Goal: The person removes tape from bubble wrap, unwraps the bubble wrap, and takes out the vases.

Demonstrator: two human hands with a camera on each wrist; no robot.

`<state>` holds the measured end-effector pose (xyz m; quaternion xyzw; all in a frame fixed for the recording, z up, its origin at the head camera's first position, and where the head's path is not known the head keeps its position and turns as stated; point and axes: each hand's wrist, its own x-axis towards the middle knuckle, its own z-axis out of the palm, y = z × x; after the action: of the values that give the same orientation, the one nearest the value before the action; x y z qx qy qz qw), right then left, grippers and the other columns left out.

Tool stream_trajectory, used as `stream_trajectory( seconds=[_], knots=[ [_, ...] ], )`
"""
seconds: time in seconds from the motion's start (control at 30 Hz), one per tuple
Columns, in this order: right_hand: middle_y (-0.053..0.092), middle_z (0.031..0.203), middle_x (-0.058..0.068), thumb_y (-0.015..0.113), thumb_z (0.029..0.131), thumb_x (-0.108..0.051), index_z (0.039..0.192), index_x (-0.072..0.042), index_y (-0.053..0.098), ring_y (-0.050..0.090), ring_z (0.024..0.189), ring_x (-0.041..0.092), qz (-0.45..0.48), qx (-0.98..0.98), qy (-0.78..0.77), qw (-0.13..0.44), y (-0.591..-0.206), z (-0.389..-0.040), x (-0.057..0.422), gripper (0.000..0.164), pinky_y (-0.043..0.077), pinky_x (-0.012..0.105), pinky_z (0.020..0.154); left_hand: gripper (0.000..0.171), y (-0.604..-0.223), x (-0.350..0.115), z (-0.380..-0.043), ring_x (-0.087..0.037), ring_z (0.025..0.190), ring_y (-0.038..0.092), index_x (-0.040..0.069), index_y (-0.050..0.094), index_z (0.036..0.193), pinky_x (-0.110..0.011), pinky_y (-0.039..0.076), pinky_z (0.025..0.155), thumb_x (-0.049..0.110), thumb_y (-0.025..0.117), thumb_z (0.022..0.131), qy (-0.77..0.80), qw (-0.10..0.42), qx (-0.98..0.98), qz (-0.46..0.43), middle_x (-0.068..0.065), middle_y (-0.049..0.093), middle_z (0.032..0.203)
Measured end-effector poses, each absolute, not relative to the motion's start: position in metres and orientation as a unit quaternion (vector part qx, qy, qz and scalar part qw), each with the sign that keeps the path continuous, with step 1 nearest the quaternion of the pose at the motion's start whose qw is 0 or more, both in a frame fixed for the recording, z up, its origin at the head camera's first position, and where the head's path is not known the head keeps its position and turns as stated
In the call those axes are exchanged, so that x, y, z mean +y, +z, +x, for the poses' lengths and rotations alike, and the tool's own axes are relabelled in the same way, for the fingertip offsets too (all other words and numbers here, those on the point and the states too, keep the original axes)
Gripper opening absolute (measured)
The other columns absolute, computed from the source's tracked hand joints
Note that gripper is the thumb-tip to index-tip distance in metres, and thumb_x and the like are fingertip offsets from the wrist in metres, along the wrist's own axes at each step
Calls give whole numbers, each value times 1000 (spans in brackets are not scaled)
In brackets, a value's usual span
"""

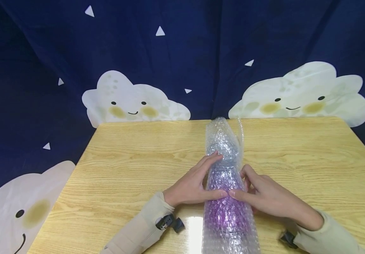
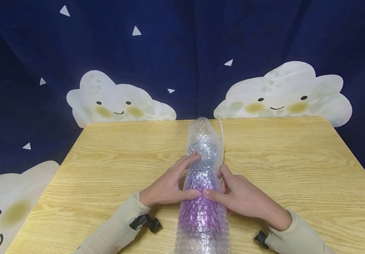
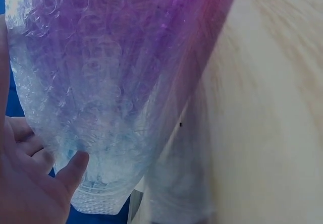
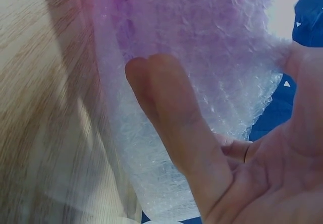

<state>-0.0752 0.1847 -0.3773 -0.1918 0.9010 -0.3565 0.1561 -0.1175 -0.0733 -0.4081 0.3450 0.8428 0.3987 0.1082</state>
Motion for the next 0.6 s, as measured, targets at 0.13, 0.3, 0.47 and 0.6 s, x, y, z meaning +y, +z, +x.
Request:
stream_trajectory(
  seconds=[0.13,0.3,0.47,0.6],
  knots=[
    [59,65,-9,65,99,-47,109,-19,45,56,49,6,-189,900,-358,165,-378,-75,184,37,43,24,44,99,-408,-74,-118,-25,162,23,30,18,166,-63,32,125,45,78,89,397,106,844,344,4,11,176],
    [60,67,-7,64,99,-48,111,-17,45,59,50,9,-179,896,-363,182,-376,-75,184,39,45,24,46,99,-408,-75,-118,-23,162,23,29,19,166,-63,32,125,46,78,88,396,98,844,348,4,12,176],
    [60,69,-5,64,99,-50,117,-17,46,57,51,8,-170,899,-359,186,-373,-75,183,42,44,24,46,97,-407,-76,-119,-24,162,24,28,19,166,-64,34,123,50,75,89,396,87,846,346,3,13,176],
    [61,69,-5,64,98,-53,115,-17,47,57,51,9,-161,902,-354,189,-373,-75,183,43,44,24,46,92,-406,-76,-118,-26,161,25,29,20,166,-65,34,123,51,71,92,404,83,849,330,3,12,176]
  ],
)
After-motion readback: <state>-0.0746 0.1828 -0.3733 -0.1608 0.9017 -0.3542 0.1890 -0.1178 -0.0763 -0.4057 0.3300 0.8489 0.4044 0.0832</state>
